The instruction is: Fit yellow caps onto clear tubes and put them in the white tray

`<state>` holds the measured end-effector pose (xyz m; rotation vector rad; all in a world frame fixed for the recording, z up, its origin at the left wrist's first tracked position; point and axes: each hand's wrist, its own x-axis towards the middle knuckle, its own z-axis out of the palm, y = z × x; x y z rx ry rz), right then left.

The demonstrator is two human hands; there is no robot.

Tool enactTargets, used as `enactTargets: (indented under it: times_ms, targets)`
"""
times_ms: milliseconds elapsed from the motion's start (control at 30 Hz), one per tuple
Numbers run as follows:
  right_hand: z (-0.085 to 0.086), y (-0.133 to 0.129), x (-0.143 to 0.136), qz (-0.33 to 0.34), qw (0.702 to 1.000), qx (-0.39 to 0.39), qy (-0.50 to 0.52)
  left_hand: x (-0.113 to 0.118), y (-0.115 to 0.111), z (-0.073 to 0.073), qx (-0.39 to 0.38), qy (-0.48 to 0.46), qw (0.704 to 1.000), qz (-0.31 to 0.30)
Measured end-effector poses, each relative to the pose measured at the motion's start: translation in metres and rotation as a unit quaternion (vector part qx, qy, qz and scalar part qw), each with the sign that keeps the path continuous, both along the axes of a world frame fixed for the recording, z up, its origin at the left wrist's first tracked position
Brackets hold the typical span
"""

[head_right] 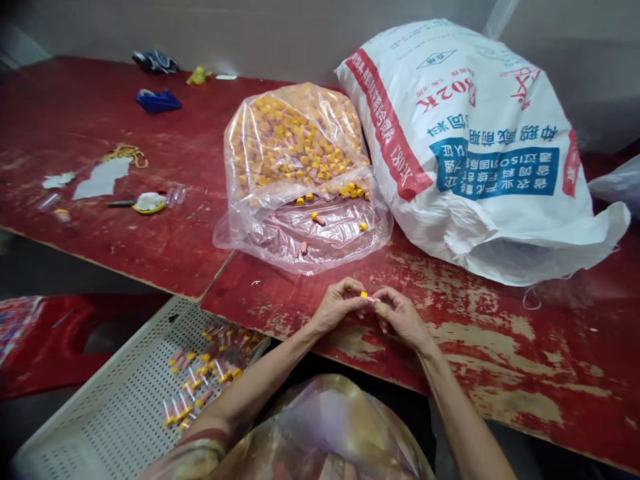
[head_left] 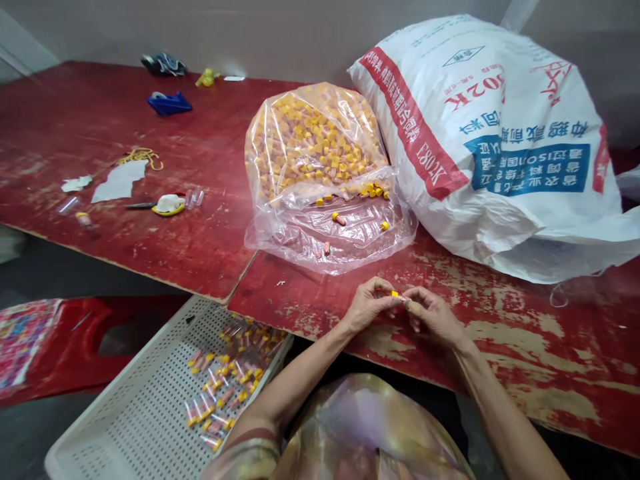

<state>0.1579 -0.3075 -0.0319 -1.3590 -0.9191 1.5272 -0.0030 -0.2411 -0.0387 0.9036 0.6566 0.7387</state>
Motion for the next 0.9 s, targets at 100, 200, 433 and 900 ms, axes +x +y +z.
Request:
enactTargets:
  times_ms: [100,200,433,900]
  targets:
    - [-0.004,-0.005,-0.012,-0.056,0.997,0.047,-0.031,-0.003,-0.005,-0.006,0.023,0.009,1.0,0.004]
    - [-0.006,-0.008,-0.02,-0.075,0.992,0.071,-0.073,-0.009,-0.004,-0.004,0.075,0.041,0.996,-0.003]
    - [0.007,-0.013,-0.043,0.057,0.939,0.241,-0.24,0.005,0.01,0.009,-0.09,0.081,0.993,0.014]
    - [0.007,0.004,-0.043,0.127,0.794,0.448,-0.39,-0.063,-0.01,0.03,0.01,0.201,0.977,-0.066]
